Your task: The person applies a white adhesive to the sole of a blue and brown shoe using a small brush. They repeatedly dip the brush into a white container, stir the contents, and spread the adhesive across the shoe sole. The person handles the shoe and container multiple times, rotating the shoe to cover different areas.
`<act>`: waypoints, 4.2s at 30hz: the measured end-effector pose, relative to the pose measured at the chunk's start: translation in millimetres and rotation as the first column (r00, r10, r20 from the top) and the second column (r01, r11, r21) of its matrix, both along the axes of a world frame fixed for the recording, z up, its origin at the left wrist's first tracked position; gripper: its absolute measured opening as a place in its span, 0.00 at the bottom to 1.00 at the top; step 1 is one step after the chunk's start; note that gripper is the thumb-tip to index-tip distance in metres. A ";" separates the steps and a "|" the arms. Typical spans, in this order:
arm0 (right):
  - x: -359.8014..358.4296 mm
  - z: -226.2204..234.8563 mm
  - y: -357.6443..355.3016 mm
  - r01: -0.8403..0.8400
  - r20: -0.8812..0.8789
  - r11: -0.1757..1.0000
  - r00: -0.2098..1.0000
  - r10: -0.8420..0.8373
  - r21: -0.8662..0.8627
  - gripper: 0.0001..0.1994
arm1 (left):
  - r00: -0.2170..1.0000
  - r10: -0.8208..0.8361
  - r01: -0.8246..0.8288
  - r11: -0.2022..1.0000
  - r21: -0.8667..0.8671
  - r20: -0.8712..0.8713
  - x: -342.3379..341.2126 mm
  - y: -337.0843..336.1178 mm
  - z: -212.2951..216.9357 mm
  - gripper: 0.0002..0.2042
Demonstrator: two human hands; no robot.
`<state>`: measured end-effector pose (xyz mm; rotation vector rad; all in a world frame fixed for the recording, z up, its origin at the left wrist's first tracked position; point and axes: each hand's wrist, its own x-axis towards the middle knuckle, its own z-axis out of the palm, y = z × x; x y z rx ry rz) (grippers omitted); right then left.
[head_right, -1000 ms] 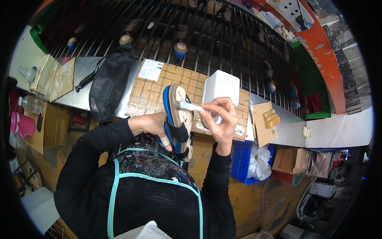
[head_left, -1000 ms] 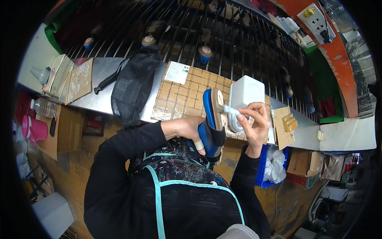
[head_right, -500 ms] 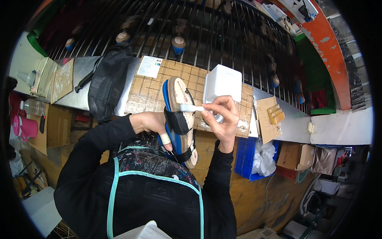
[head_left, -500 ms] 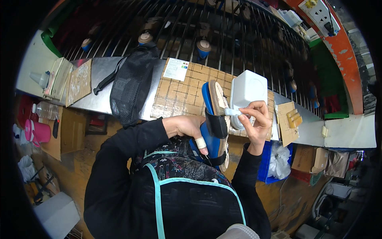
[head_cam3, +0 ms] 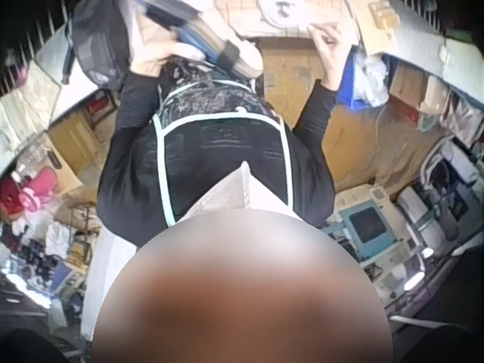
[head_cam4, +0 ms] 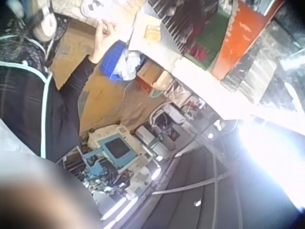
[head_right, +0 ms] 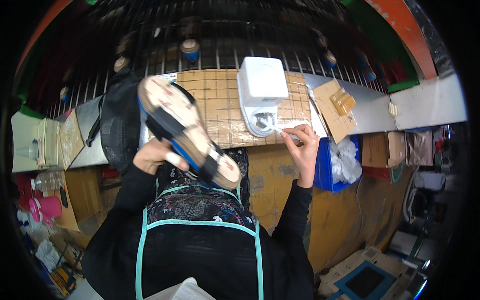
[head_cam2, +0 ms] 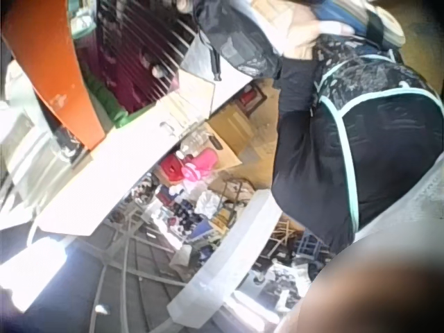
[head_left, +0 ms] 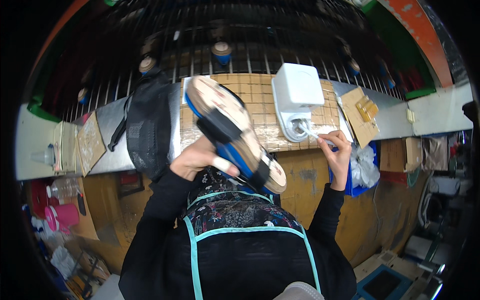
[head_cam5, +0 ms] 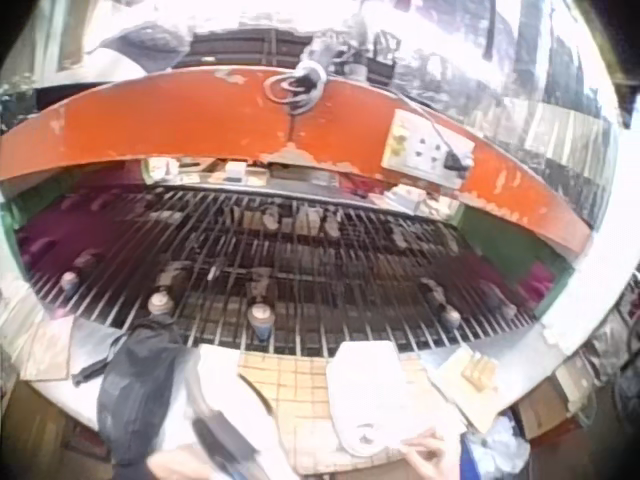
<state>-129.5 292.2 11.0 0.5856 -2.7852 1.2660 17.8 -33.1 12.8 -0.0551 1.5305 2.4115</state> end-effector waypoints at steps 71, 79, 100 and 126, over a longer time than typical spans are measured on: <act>26.9 69.8 -138.6 -0.402 -0.610 0.911 0.745 0.269 -0.090 0.11 | 0.908 0.377 -0.397 0.913 -0.089 -0.183 3.0 -8.4 20.9 0.32; 27.6 58.7 -144.8 -0.288 -0.430 0.896 0.894 0.125 -0.338 0.08 | 0.929 0.359 -0.352 0.931 0.094 -0.089 -3.3 0.2 29.8 0.36; 55.6 44.4 -154.9 -0.225 -0.571 0.956 0.817 0.080 -0.188 0.10 | 0.818 0.534 -0.560 0.825 -0.082 -0.214 7.2 0.9 14.4 0.31; 68.2 28.2 -126.6 -0.365 -0.484 0.900 0.848 0.216 -0.239 0.11 | 0.801 0.545 -0.573 0.817 -0.057 -0.249 -23.0 -13.2 27.2 0.30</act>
